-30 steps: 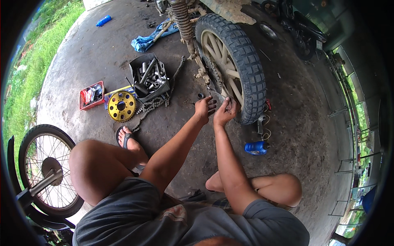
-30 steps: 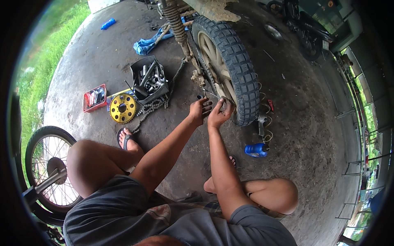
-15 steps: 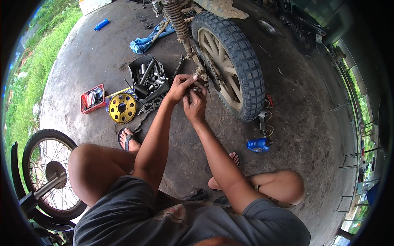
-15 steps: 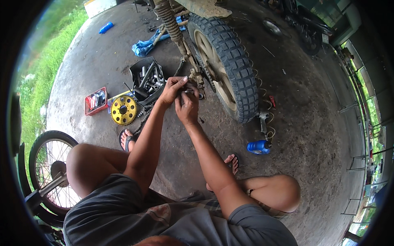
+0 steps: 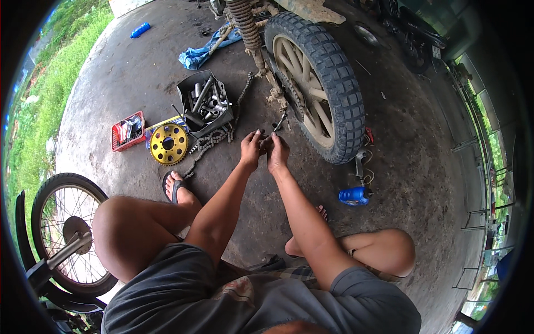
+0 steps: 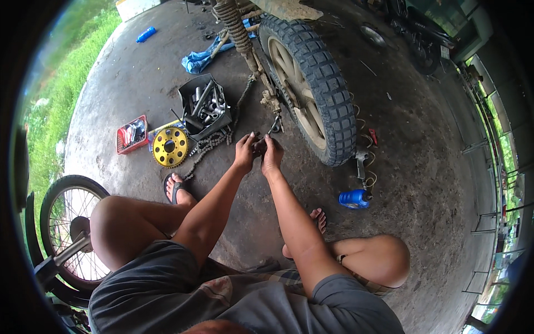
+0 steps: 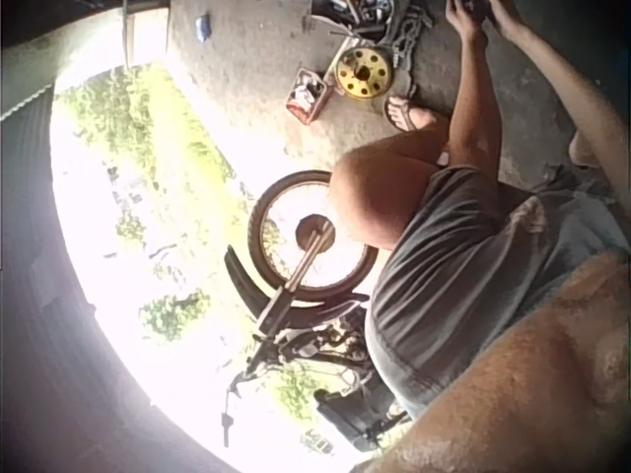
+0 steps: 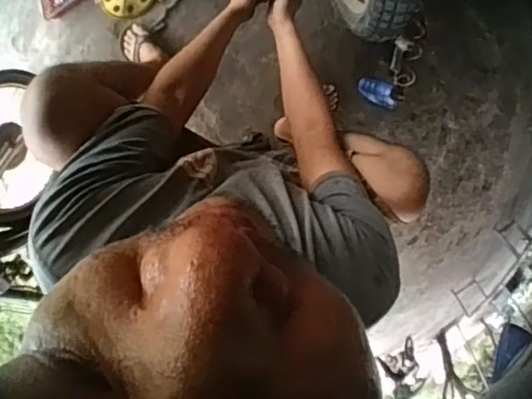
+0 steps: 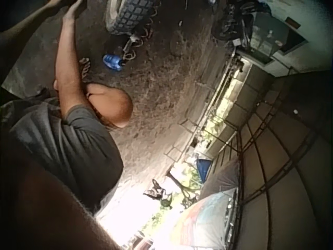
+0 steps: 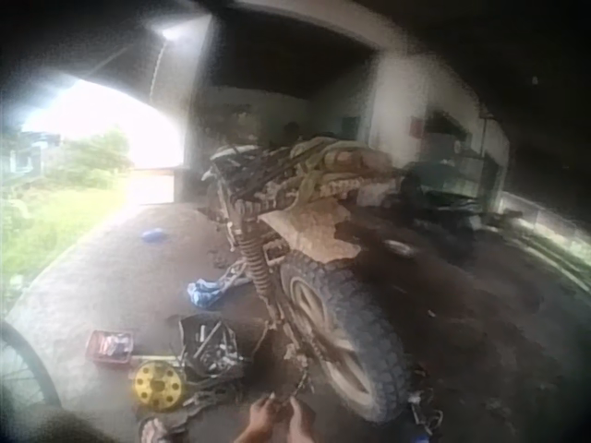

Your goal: Repairing and maintaining the rear wheel drive components of a motorcycle, including the sprocket and chain.

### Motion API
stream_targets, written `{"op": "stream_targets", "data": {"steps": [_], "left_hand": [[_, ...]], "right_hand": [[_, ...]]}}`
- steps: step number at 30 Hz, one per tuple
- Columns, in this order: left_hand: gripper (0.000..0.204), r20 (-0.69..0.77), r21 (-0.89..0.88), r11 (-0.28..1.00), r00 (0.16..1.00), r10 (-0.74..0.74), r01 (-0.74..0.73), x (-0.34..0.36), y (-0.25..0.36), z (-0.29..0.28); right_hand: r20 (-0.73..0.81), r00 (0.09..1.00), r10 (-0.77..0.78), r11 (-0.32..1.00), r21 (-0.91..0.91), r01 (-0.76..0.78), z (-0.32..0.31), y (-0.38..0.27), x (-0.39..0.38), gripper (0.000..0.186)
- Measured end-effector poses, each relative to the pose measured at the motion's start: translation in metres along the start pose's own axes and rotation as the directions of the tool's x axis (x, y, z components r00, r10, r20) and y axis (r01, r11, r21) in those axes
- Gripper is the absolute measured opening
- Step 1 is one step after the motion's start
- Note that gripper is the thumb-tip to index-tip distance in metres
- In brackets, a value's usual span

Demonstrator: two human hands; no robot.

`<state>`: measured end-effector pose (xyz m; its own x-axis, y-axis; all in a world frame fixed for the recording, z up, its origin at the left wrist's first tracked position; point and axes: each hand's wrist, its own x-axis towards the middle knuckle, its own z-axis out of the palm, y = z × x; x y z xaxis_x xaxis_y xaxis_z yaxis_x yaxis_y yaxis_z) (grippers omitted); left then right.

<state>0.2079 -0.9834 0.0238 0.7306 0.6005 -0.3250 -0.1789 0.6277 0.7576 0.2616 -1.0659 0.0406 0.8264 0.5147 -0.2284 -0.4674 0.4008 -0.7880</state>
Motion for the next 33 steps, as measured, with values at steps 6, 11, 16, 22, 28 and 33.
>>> {"op": "stream_targets", "data": {"steps": [6, 11, 16, 22, 28, 33], "left_hand": [[0.034, -0.02, 0.025, 0.994, 0.994, -0.109, 0.11, 0.013, -0.004, -0.002], [0.037, -0.036, 0.09, 0.991, 0.995, -0.093, 0.096, -0.005, 0.002, -0.001], [0.039, 0.016, 0.187, 0.971, 0.988, -0.152, 0.146, -0.004, 0.005, -0.002], [0.036, -0.114, 0.189, 0.966, 0.981, -0.157, 0.177, 0.009, -0.006, -0.017], [0.036, -0.075, 0.182, 0.97, 0.986, -0.148, 0.16, 0.005, -0.007, -0.009], [0.035, -0.114, 0.057, 0.998, 0.993, -0.029, 0.035, 0.015, 0.009, 0.001]], "right_hand": [[-0.078, 0.959, 0.271, 0.923, 0.303, -0.236, -0.013, 0.004, 0.041, 0.067], [-0.155, 0.829, 0.537, 0.692, 0.643, -0.327, -0.037, -0.003, 0.102, 0.055], [-0.333, 0.818, 0.47, 0.74, 0.653, -0.159, -0.071, -0.032, 0.129, 0.025], [-0.54, 0.841, 0.021, 0.859, 0.44, 0.262, -0.031, -0.047, 0.076, 0.006], [-0.547, 0.65, -0.527, 0.836, -0.195, 0.513, 0.016, -0.069, 0.032, 0.022], [0.163, 0.497, -0.852, 0.278, -0.663, 0.695, 0.049, -0.075, 0.006, 0.015]]}}
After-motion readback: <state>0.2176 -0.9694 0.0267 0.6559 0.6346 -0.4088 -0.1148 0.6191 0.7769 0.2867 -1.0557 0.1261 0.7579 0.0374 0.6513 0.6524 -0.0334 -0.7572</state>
